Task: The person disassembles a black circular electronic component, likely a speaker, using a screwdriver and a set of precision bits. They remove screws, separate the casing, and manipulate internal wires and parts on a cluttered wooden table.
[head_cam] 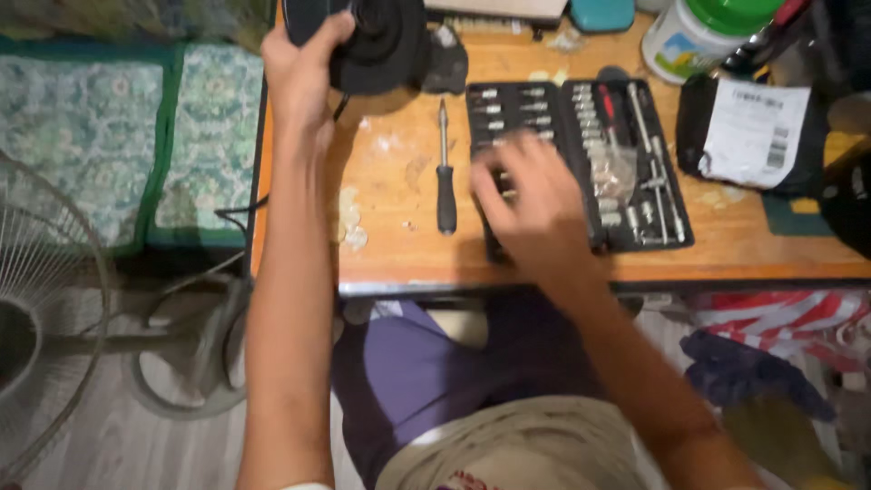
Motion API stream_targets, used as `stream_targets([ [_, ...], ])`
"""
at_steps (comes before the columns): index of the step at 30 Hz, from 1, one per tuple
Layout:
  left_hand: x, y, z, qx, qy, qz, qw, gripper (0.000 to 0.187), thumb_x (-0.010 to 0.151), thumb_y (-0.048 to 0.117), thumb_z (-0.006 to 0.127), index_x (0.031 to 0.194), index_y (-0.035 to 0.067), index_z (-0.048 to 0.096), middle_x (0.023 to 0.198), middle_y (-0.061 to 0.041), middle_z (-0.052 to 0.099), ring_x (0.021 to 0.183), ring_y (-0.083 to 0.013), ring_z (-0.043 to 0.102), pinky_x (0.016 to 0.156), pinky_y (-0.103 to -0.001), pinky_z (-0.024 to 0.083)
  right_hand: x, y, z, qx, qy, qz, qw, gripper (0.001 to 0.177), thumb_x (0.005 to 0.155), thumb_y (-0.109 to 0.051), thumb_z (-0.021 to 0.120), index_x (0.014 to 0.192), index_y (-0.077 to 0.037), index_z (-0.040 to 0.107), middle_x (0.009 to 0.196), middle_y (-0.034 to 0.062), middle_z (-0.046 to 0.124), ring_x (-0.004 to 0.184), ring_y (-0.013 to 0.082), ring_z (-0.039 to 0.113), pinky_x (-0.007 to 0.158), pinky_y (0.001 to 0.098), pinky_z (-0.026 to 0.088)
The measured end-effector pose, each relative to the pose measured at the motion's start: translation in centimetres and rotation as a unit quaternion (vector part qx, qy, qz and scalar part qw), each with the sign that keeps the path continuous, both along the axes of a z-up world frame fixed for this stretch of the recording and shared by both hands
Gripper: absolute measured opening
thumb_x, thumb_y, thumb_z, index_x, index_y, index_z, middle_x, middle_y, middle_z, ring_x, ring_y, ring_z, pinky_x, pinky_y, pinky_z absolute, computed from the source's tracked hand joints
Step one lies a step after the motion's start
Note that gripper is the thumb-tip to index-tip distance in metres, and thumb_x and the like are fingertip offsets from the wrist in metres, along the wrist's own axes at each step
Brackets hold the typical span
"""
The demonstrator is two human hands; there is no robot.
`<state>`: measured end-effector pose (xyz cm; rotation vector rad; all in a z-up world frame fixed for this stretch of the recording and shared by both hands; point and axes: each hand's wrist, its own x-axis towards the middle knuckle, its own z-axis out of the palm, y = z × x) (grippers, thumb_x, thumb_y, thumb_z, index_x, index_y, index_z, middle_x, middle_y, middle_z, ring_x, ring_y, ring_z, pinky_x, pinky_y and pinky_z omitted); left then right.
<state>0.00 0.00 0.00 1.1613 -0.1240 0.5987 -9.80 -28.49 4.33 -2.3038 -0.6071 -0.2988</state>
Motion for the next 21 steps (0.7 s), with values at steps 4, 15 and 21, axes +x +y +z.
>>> stream_targets([
  [4,-0.1,-0.2,0.3,-0.041,0.025,0.021,0.999,0.02,0.086,0.006,0.08,0.1,-0.006,0.073,0.095,-0.007,0.076,0.083,-0.0136,0.072,0.081,-0.029,0.059,5.4,4.2,-0.5,-0.224,-0.192,0.003,0.956,0.033,0.094,-0.029,0.071,0.079,0.0,0.073,0.087,0.0213,0.068,0.087,0.0354,0.064,0.083,0.0472,0.042],
  [15,0.2,-0.4,1.0,-0.081,0.011,0.001,0.997,0.04,0.082,0.002,0.08,0.118,-0.007,0.067,0.109,-0.013,0.075,0.093,-0.0211,0.076,0.087,-0.033,0.063,12.2,9.4,-7.3,-0.276,-0.097,-0.048,0.955,0.013,0.081,-0.009,0.064,0.076,-0.006,0.075,0.079,0.0218,0.072,0.077,0.0388,0.072,0.072,0.0509,0.053],
  [21,-0.1,0.0,1.4,-0.102,0.014,-0.014,0.995,0.039,0.088,-0.002,0.079,0.123,-0.013,0.066,0.117,-0.016,0.074,0.1,-0.0232,0.074,0.093,-0.033,0.061,8.4,8.3,-3.8,-0.109,0.007,-0.055,0.992,0.023,0.097,-0.016,0.056,0.102,0.006,0.062,0.079,0.0267,0.07,0.079,0.047,0.068,0.072,0.057,0.051],
])
